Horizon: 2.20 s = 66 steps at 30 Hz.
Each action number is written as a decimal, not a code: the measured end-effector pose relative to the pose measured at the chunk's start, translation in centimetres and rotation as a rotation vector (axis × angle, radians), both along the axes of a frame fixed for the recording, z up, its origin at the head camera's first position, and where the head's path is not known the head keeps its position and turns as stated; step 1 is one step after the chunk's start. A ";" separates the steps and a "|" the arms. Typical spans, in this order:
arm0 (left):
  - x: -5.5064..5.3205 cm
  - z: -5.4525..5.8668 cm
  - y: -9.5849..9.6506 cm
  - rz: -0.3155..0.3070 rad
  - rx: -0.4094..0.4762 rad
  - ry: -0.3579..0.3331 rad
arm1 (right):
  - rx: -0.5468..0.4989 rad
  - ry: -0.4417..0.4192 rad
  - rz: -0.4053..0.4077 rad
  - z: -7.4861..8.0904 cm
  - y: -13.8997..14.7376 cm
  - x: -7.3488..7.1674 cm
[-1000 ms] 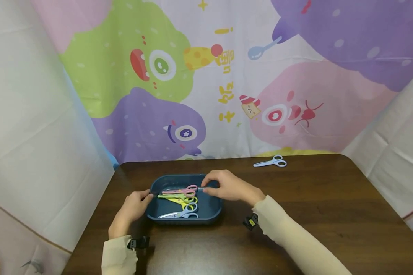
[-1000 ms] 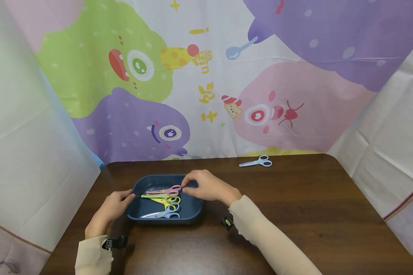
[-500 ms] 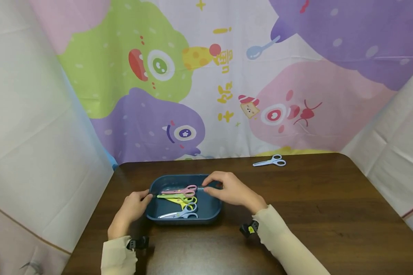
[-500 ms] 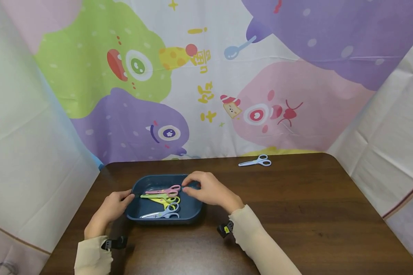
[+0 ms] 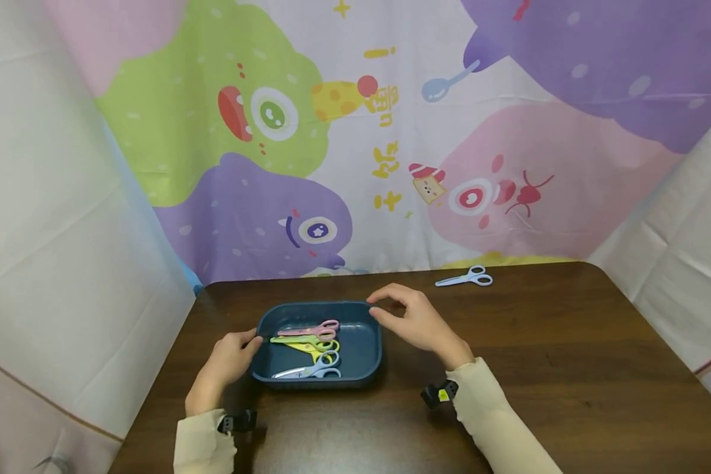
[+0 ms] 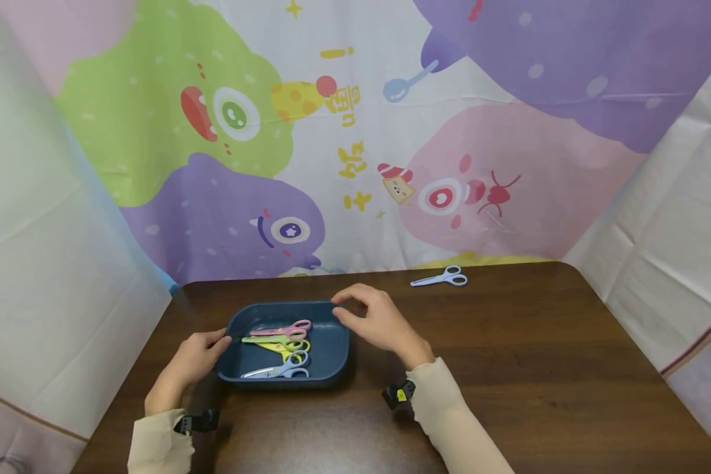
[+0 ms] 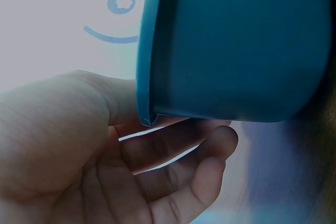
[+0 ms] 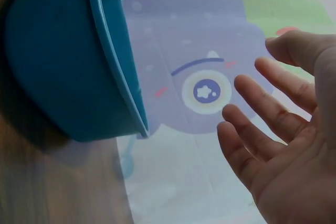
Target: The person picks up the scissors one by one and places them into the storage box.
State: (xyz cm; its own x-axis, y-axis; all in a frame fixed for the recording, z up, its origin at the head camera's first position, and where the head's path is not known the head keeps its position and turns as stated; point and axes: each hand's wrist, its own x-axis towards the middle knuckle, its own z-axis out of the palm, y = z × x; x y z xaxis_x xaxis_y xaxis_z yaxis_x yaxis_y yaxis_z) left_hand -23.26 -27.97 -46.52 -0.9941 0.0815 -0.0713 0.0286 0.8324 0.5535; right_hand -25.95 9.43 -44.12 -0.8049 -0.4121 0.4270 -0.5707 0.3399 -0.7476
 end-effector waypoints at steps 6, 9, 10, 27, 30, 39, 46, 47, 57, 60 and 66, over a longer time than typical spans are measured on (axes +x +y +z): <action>0.0 0.1 -0.2 0.020 0.007 -0.021 | -0.018 0.008 -0.033 0.1 1.0 -0.3; 0.0 0.0 -0.2 0.018 0.008 -0.018 | 0.014 0.015 -0.076 0.1 2.0 -0.5; -0.1 -0.1 -0.1 0.019 0.007 -0.015 | 0.031 0.021 -0.094 0.0 2.4 -0.6; -0.1 -0.1 0.0 0.026 0.011 -0.010 | 0.054 0.022 -0.321 0.2 9.4 -1.0; 0.0 -0.1 0.1 0.029 0.012 -0.018 | 0.024 0.030 -0.341 0.2 10.2 -1.1; -0.2 0.0 0.2 0.018 0.012 -0.027 | -0.076 0.049 -0.396 0.7 12.8 -0.8; 0.0 0.0 0.0 0.014 -0.002 -0.032 | -0.025 0.047 -0.463 0.9 13.2 -0.9; 0.0 0.0 0.0 0.012 0.000 -0.035 | -0.020 0.049 -0.470 0.9 13.3 -0.8; 0.0 -0.1 0.0 0.007 0.004 -0.027 | 0.099 0.135 -0.514 -0.3 13.8 -1.6; 0.0 0.0 -0.1 0.011 0.002 -0.028 | 0.114 0.128 -0.522 -0.7 14.1 -1.9; -0.1 0.0 -0.1 0.013 0.015 -0.032 | 0.146 0.085 -0.514 -1.2 14.6 -2.6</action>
